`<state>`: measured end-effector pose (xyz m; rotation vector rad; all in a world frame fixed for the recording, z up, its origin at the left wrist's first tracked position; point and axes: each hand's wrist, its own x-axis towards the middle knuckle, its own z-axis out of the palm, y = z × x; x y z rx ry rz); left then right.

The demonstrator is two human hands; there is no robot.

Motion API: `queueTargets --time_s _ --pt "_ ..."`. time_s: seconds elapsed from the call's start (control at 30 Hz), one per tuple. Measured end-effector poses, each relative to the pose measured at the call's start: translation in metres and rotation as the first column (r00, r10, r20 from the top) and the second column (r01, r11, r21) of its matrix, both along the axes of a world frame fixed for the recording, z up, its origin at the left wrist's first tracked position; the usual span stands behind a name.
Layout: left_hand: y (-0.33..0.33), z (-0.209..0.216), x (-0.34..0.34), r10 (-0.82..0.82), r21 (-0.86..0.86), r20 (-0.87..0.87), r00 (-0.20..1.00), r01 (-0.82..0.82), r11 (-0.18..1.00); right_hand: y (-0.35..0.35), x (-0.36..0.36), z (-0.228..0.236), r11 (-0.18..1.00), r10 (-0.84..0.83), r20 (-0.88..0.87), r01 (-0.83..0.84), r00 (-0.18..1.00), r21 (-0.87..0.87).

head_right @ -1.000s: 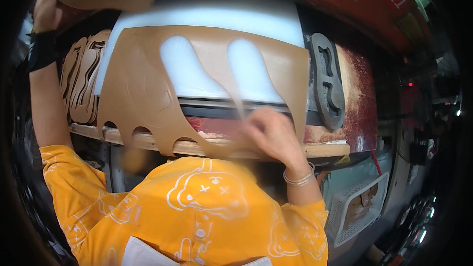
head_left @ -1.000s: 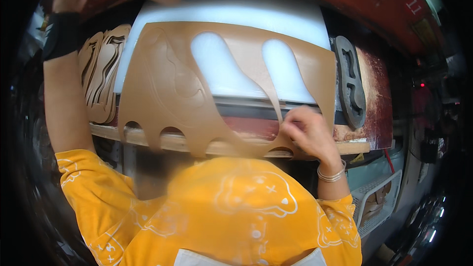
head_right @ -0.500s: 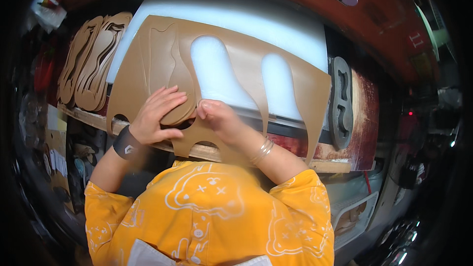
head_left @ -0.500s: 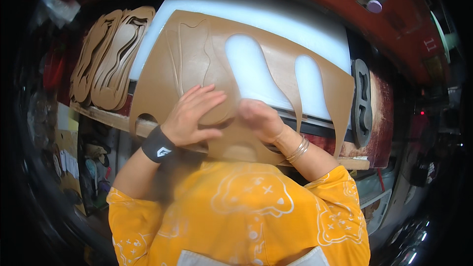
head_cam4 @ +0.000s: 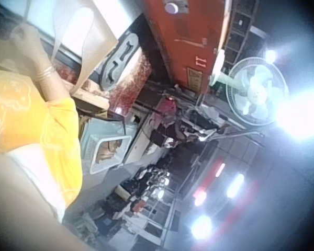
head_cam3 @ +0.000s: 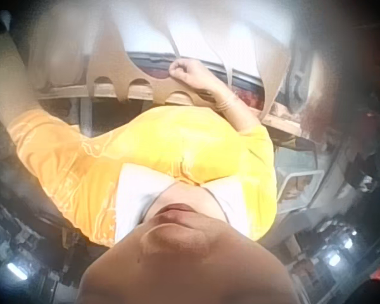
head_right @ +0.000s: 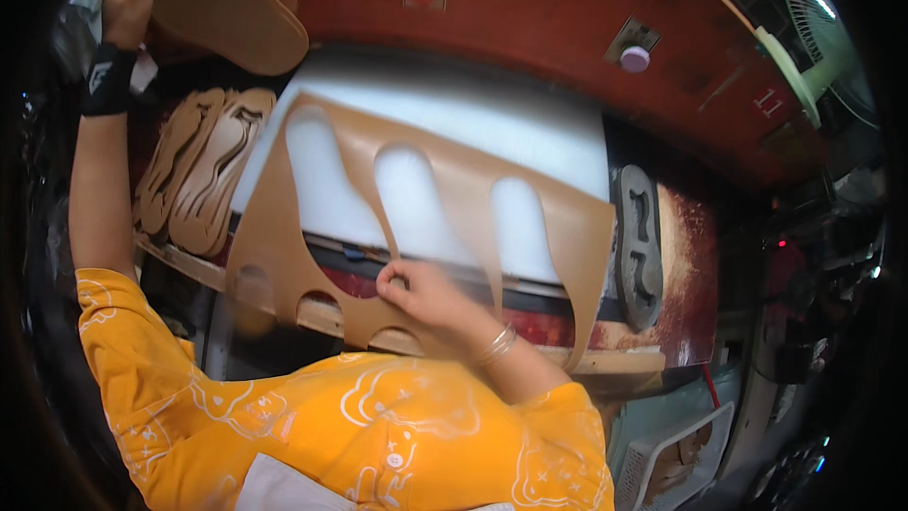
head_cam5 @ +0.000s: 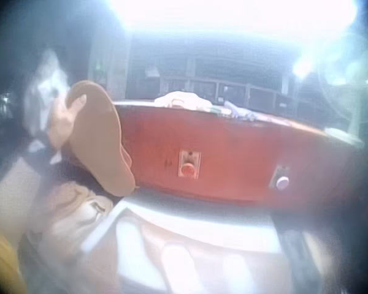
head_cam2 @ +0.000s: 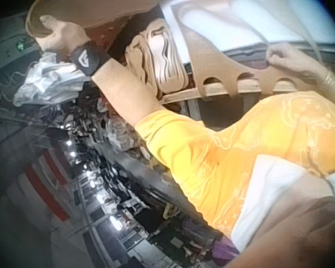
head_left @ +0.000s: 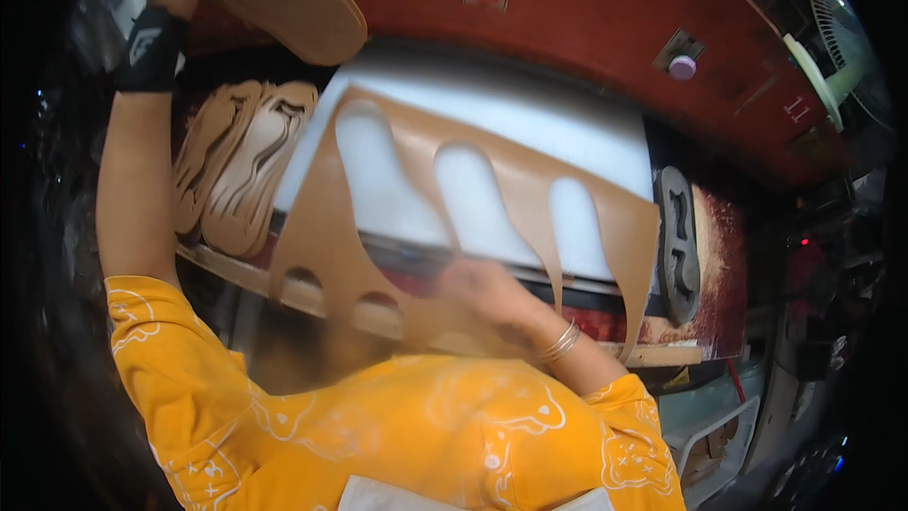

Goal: The person operates a die-cutting machine to cut shapes from cardboard sheets. They repeatedly place a sheet into the machine, press a button to activate the press, and then remove the cut pieces. The cut shapes are separated from the surrounding material and placed into a nearby container.

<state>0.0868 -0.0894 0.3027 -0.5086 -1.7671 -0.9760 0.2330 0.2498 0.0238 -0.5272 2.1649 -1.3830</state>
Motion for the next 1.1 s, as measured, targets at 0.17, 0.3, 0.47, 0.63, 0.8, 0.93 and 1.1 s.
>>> queueTargets --time_s 0.17,0.3,0.47,0.63,0.8,0.93,1.1 --pt "0.043 0.072 0.018 0.143 -0.112 -0.083 0.986 -0.152 0.982 0.021 0.001 0.065 0.966 0.254 -0.252 -0.233 0.934 0.111" --pt "0.064 0.079 0.031 -0.27 -0.219 -0.059 0.961 0.251 0.943 0.069 -0.031 0.139 0.936 -0.108 -0.263 0.009 0.959 -0.352" --pt "0.155 0.025 0.031 -0.892 -0.127 0.093 0.442 0.894 0.43 0.069 -0.07 0.182 0.848 -0.2 -0.415 -0.055 0.888 -0.527" --pt "0.236 -0.031 0.033 -0.972 0.253 0.081 -0.221 0.948 -0.194 0.014 -0.056 0.155 0.314 0.509 -0.005 -0.191 0.861 -0.93" --pt "0.228 -0.077 0.061 -0.982 0.742 -0.117 -0.152 0.644 -0.188 0.04 -0.046 0.152 0.331 -0.127 0.118 0.155 0.985 -0.931" --pt "0.234 -0.135 0.089 -0.892 0.651 0.32 0.319 0.61 0.452 0.037 -0.055 0.148 0.499 -0.665 -0.236 0.187 0.708 -0.846" --pt "0.249 -0.158 0.086 -0.682 0.55 0.247 0.688 0.48 0.683 0.023 -0.063 0.123 0.431 -0.832 -0.273 0.252 0.482 -0.867"
